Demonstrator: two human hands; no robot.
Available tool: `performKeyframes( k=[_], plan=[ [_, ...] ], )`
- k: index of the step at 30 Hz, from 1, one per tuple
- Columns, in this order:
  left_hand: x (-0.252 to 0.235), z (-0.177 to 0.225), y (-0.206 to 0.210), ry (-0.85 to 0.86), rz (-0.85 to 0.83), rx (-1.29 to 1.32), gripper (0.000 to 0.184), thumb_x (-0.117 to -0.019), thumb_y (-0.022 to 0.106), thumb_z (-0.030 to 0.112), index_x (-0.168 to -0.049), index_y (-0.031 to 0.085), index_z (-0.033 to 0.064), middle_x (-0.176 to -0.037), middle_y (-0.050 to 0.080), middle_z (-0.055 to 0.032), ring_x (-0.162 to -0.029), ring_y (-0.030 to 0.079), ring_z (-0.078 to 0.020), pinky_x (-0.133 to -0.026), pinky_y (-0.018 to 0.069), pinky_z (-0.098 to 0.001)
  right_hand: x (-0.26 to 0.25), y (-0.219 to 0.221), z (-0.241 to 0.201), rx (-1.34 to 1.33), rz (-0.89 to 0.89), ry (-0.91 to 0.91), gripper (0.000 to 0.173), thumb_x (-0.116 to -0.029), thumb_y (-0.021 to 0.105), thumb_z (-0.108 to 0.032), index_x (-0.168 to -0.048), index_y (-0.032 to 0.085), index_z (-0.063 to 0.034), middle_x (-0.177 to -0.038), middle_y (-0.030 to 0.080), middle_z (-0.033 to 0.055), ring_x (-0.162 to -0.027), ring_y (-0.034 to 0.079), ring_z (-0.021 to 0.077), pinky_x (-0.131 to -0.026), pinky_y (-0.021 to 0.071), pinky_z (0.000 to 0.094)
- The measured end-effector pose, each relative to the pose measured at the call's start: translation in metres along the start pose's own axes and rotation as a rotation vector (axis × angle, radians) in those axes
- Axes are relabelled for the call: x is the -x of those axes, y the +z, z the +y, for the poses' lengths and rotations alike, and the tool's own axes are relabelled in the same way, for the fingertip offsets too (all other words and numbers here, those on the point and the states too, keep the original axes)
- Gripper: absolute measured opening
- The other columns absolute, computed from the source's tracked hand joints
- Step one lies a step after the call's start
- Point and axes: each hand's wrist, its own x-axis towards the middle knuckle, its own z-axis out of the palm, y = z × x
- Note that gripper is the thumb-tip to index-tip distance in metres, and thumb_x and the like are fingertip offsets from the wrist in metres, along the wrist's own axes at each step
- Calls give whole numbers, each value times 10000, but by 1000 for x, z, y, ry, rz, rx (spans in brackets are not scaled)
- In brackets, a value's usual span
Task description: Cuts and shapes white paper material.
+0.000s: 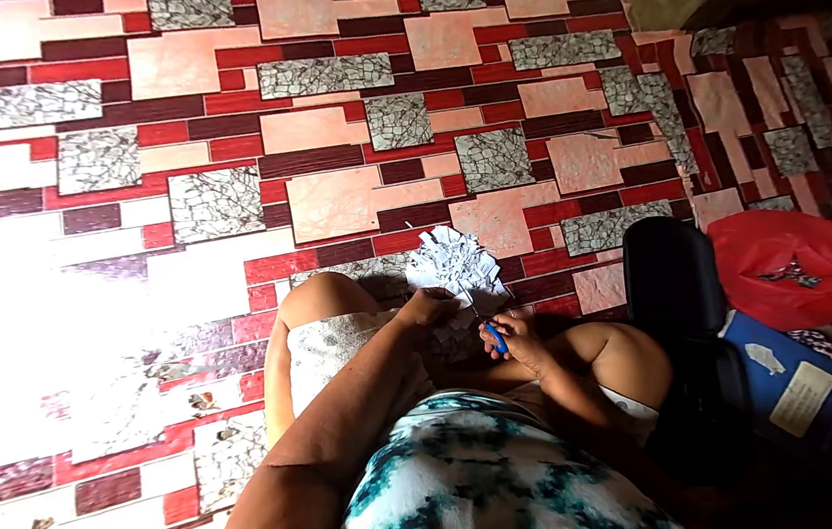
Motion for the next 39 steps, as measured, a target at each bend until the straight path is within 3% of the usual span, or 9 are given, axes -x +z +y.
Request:
performKeyframes(
  k=[16,26,32,39],
  plan=[
    [-2,-2,-2,4,-34,-22,78,-1030,593,62,-1000,624,-3,-719,658,-31,-550,590,-56,-520,493,-176,1,0,0,-29,23,-8,196,-982,661,-112,-1129,617,10,-733,666,-16,-566,591,24,-499,463,158],
    [-4,-3,-2,11,-34,31,74,-1027,599,62,-999,610,-6,-709,656,-36,-545,587,-60,-518,488,-179,2,1,-1,10,102,-51,222,-934,708,-40,-1124,635,48,-777,679,20,-579,622,46,-556,544,189],
    [-4,-4,-3,20,-6,43,75,-1030,591,58,-1003,609,-10,-715,660,-45,-548,592,-66,-520,494,-186,0,-1,1,-3,7,7,225,-994,648,-149,-1153,604,5,-744,665,-10,-583,599,34,-503,464,170],
    [-5,-4,0,9,-27,32,64,-1025,596,45,-996,611,-11,-700,651,-42,-543,596,-69,-522,504,-187,1,3,-3,-16,25,-14,216,-974,666,-104,-1144,607,17,-754,659,-13,-583,594,25,-516,477,160]
  ],
)
